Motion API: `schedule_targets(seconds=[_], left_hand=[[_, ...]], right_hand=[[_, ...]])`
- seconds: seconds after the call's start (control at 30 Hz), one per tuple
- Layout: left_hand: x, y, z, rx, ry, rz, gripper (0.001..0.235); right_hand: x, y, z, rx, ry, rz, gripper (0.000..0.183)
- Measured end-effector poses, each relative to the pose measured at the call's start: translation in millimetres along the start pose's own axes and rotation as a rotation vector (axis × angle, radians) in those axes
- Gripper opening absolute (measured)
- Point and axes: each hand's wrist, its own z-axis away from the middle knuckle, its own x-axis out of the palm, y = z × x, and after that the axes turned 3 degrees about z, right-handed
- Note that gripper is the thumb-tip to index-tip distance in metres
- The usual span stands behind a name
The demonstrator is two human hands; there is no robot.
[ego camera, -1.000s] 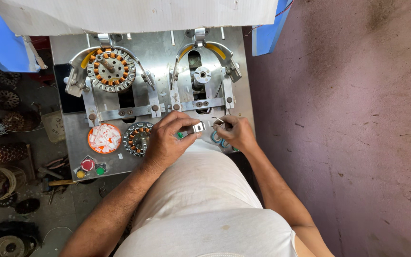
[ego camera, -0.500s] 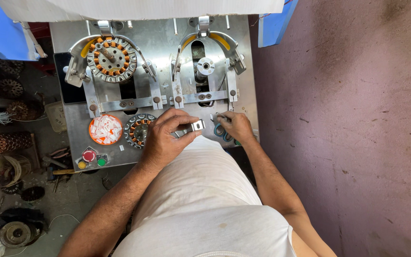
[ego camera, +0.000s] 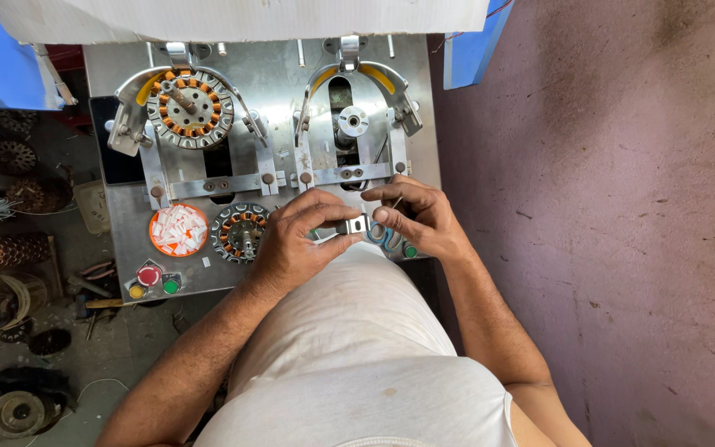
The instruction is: The person is assembling a small metal component and connecting it to a copper-wound stator by hand and using a small screwdriver on a workbench.
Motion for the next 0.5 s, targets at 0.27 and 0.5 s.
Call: schedule_targets(seconds=[0.27,0.5], left_hand=[[-8,0,-8,0.029,0.026,0.003,0.033],[-15,-7,-14,0.029,0.077,-0.016,0.033]], right_hand=[[-4,22,-26,0.087,-0.063,0.211,0.026],[31,136,-29,0.232,-0.088,0.935,0.028]])
